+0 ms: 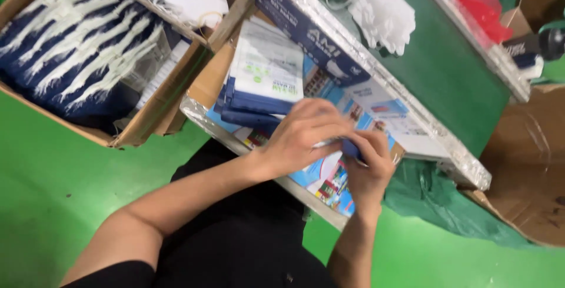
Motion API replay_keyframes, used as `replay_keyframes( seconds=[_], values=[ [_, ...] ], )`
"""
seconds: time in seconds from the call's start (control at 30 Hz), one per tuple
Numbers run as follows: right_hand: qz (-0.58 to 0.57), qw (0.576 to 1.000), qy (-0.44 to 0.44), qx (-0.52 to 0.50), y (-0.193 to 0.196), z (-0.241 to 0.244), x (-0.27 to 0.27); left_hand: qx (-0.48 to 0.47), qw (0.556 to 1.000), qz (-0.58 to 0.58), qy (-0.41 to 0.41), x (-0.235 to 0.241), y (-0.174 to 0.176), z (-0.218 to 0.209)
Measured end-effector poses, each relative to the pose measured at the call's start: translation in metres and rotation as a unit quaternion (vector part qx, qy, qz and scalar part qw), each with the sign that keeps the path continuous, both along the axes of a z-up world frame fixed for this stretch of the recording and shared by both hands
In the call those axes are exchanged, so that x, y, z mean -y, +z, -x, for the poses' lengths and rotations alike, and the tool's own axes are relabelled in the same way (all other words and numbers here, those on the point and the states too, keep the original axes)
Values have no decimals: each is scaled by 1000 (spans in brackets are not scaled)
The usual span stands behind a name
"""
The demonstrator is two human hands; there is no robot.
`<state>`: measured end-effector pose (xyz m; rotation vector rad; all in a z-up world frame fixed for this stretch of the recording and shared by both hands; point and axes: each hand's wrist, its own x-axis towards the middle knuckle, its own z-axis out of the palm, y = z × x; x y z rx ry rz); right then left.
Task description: Operating a mask manufacturing machine and manually packaging face masks into individual plastic sleeves.
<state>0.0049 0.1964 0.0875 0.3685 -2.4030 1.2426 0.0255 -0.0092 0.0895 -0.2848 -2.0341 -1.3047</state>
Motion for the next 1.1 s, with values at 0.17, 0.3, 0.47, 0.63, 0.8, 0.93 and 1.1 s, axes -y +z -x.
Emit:
replay_keyframes(
  seconds=[0.17,0.3,0.47,0.63,0.8,0.93,1.1],
  values=[
    [126,988,49,72,-38,10,-39,-1,993,-96,-71,6,-1,4],
    [370,916,68,139,-34,11,-42,69,984,-129,-99,-5,-9,-1],
    [478,852,176,123,-11,12,-23,84,979,-145,-116,-25,-3,3],
    [291,953,29,77,-17,23,-32,83,983,-88,-139,-25,-20,11],
    [-7,914,-252,-319,56,98,-79,42,978,182,-96,30,-71,17],
    [-255,933,-25,-252,46,231,-90,127,850,510,-30,80,-136,27],
    [-189,974,128,2,-61,417,-67,98,819,561,-69,114,-116,39]
  ],
)
